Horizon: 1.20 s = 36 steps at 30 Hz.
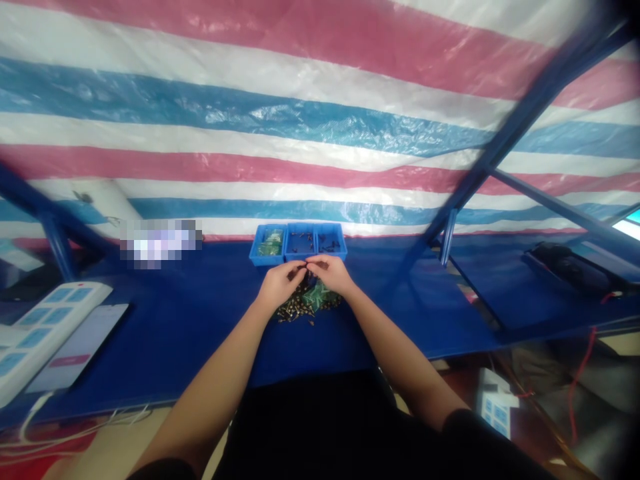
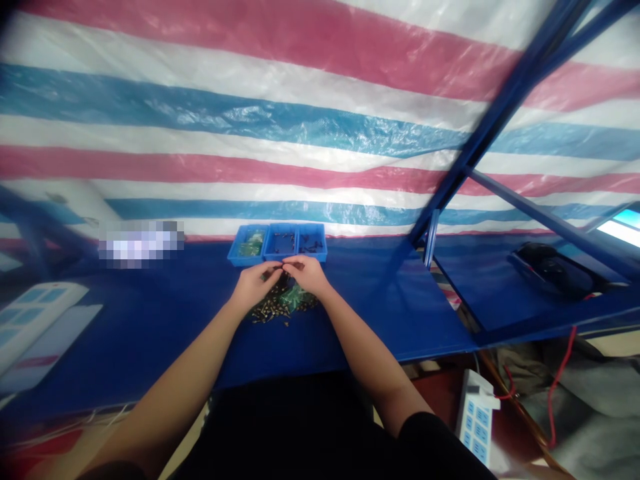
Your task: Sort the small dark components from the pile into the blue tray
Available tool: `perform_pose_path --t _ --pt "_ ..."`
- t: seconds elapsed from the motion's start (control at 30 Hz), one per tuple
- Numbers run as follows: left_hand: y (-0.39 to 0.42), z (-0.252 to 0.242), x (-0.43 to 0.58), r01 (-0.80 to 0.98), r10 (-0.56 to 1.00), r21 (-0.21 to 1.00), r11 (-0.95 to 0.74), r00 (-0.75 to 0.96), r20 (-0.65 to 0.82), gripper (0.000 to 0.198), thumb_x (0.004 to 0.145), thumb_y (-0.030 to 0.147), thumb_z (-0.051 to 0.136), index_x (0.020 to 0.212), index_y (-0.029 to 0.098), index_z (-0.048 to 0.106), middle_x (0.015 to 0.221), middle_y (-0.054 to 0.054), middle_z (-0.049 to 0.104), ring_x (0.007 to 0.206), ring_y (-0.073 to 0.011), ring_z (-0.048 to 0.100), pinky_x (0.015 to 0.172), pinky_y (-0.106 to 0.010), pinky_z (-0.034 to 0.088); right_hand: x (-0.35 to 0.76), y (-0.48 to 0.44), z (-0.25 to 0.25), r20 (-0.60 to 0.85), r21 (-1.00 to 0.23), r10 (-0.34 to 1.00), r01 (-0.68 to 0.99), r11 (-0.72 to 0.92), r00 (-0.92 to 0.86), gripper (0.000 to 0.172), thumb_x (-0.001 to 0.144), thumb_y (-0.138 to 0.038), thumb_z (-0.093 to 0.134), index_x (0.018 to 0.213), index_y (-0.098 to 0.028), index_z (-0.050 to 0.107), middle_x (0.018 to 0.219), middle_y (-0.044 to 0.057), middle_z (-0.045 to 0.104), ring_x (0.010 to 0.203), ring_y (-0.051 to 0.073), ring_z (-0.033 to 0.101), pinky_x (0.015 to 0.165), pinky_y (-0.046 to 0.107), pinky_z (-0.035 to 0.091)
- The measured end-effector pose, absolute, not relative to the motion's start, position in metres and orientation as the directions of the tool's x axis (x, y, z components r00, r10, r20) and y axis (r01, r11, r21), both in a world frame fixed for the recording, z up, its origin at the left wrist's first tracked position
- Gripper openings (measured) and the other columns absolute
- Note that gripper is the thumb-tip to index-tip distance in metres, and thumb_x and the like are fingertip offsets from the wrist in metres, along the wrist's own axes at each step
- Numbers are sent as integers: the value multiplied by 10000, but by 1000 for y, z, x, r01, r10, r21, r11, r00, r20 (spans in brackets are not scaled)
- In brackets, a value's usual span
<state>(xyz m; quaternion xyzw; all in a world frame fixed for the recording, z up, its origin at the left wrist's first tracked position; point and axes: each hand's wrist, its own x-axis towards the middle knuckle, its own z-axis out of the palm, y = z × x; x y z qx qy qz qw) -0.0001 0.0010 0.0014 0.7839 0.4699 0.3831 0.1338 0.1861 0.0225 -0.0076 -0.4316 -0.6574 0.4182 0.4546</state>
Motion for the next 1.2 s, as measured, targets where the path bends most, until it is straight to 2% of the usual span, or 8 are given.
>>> perform_pose_path --t 0.13,0.23,0.3,0.4,0.47,0.57,0.9,1.2 --pt "1 1 2 610 835 584 -536 281 474 304 909 429 512 1048 222 687 876 -22 736 736 -156 669 709 -261 519 181 22 -8 175 -981 955 46 191 -238 299 786 -388 658 975 -158 692 766 36 708 661 151 649 708 311 546" --pt "3 1 2 627 825 558 -543 275 494 271 913 401 514 1008 225 697 938 -26 739 803 -167 682 753 -270 521 183 21 -6 201 -965 953 124 233 -228 284 817 -377 621 977 -152 685 814 52 712 690 152 648 701 301 528" --pt "4 0 0 647 826 547 -531 252 504 258 909 393 520 991 226 698 946 -26 736 816 -170 682 766 -272 520 188 19 -2 288 -889 922 287 357 -257 231 840 -338 599 950 -161 698 875 61 714 746 150 639 735 294 499" --pt "4 0 -2 665 845 566 -487 194 499 263 908 398 515 994 223 690 932 -30 732 802 -171 679 753 -269 519 193 16 4 299 -642 796 506 576 -527 113 782 -282 686 785 -175 721 802 40 709 763 150 614 858 324 423" --pt "4 0 -2 670 851 572 -474 182 492 263 912 395 505 995 224 687 936 -30 730 806 -172 678 754 -268 518 193 14 5 256 -548 748 545 634 -613 109 785 -279 694 789 -175 729 785 37 707 751 145 603 869 324 392" --pt "3 -1 -2 672 854 569 -474 192 484 256 912 389 502 995 230 685 929 -25 731 806 -170 679 756 -266 518 190 13 4 228 -508 743 575 642 -629 125 823 -285 661 833 -188 739 821 42 710 781 149 593 871 317 370" --pt "2 0 -1 671 854 569 -476 200 480 271 907 413 500 987 231 685 910 -27 735 785 -174 684 728 -265 524 190 15 0 205 -540 747 564 625 -632 101 807 -277 697 868 -211 740 889 43 724 871 181 592 880 327 393" --pt "2 0 -1 670 855 567 -480 211 474 267 914 404 491 987 232 681 903 -24 732 779 -170 679 712 -262 511 189 13 -1 235 -733 813 452 508 -532 113 804 -164 655 896 -173 720 871 32 724 754 134 650 777 253 493"
